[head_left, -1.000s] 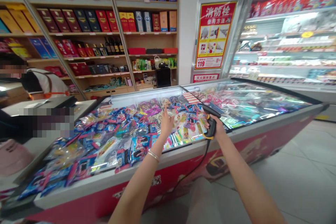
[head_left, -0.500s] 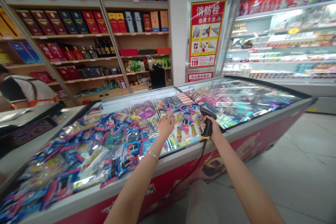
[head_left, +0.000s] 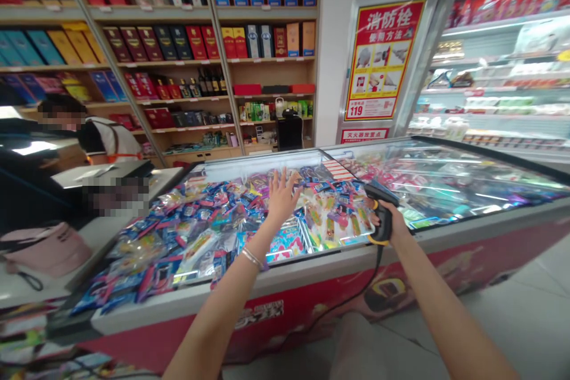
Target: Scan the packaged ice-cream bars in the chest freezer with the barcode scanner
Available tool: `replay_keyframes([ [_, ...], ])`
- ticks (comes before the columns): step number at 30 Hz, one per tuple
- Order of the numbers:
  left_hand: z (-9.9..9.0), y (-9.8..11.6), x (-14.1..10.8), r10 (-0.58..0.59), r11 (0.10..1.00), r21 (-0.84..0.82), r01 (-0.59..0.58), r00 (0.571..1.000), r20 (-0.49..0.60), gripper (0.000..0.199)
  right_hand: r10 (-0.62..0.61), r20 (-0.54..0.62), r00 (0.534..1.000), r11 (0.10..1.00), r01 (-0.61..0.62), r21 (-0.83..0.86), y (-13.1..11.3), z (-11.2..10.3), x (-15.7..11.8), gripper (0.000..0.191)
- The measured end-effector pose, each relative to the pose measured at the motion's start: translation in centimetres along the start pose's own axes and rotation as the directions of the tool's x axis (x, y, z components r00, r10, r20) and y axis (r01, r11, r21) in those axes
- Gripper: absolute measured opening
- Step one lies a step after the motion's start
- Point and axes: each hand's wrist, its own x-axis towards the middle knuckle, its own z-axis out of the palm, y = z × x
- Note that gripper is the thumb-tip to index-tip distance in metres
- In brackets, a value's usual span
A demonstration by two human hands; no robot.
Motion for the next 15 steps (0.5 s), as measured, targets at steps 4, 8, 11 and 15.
replay_keyframes([
  [4, -6.3, -6.5, 0.0, -0.085, 0.996, -0.014, 0.084, 0.977, -0.195, 0.050, -0.007, 0.130, 0.991, 0.999, 0.000, 0.053, 0.2, 5.0, 0.3, 0.025],
  [8, -8.5, -12.5, -1.5, -0.259, 0.963, -0.010, 0.269, 0.916, -0.307, 0.044, 0.131, 0.292, 0.947, 0.991, -0.135, -0.008, 2.7, 12.4, 1.6, 0.025],
  [11, -8.3, -15.6, -2.7, -0.335, 0.939, 0.012, 0.345, 0.920, -0.201, 0.036, 0.209, 0.386, 0.899, 0.976, -0.213, -0.033, 5.7, 17.4, 2.8, 0.025],
  [15, -7.7, -17.9, -4.0, -0.251, 0.964, 0.112, 0.243, 0.966, 0.063, 0.033, 0.391, 0.509, 0.766, 0.919, -0.357, -0.168, 10.1, 21.9, 4.2, 0.028],
])
